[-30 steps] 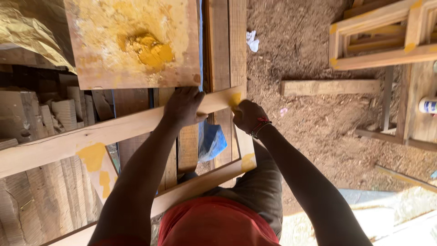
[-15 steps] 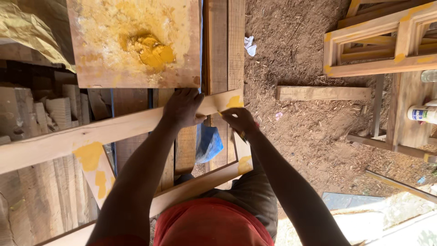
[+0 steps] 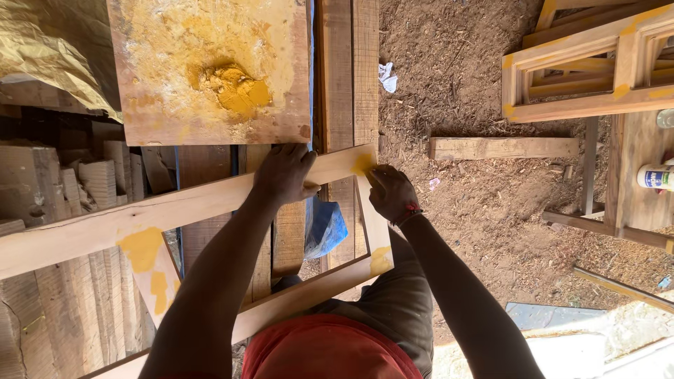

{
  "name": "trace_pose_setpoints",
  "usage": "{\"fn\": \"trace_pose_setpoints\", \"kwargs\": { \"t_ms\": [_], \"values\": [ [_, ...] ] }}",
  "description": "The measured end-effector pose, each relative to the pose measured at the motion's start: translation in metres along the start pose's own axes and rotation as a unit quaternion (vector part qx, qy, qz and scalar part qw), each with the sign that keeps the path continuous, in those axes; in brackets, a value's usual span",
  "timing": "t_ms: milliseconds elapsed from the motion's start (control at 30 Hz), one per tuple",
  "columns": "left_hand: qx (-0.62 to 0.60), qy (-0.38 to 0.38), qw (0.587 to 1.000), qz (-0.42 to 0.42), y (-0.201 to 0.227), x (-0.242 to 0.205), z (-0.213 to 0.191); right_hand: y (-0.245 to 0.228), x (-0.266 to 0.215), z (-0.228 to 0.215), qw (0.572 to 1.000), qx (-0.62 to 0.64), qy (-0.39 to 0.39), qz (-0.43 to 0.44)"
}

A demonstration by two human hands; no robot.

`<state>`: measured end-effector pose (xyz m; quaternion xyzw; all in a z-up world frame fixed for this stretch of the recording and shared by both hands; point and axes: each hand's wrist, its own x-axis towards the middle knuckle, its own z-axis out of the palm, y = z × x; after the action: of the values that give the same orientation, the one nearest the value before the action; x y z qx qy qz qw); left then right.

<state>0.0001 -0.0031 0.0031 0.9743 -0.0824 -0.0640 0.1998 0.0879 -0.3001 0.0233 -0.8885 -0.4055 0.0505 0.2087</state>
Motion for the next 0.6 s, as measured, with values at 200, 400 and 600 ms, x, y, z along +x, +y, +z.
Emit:
{"fn": "trace_pose_setpoints", "kwargs": {
  "t_ms": [200, 400, 600],
  "values": [
    [0.005, -0.009, 1.000, 0.000, -0.001, 0.003, -0.001, 0.019, 0.012, -0.008, 0.966, -0.067, -0.227, 0.106],
    [-0.003, 0.041, 0.999, 0.013, -0.001, -0.005, 0.003, 0.038, 0.025, 0.005, 0.963, 0.033, -0.136, 0.230],
    [0.023, 0.021, 0.999, 0.023, -0.003, 0.002, 0.009, 0.006, 0.015, 0.007, 0.955, 0.020, -0.170, 0.243]
  ]
}}
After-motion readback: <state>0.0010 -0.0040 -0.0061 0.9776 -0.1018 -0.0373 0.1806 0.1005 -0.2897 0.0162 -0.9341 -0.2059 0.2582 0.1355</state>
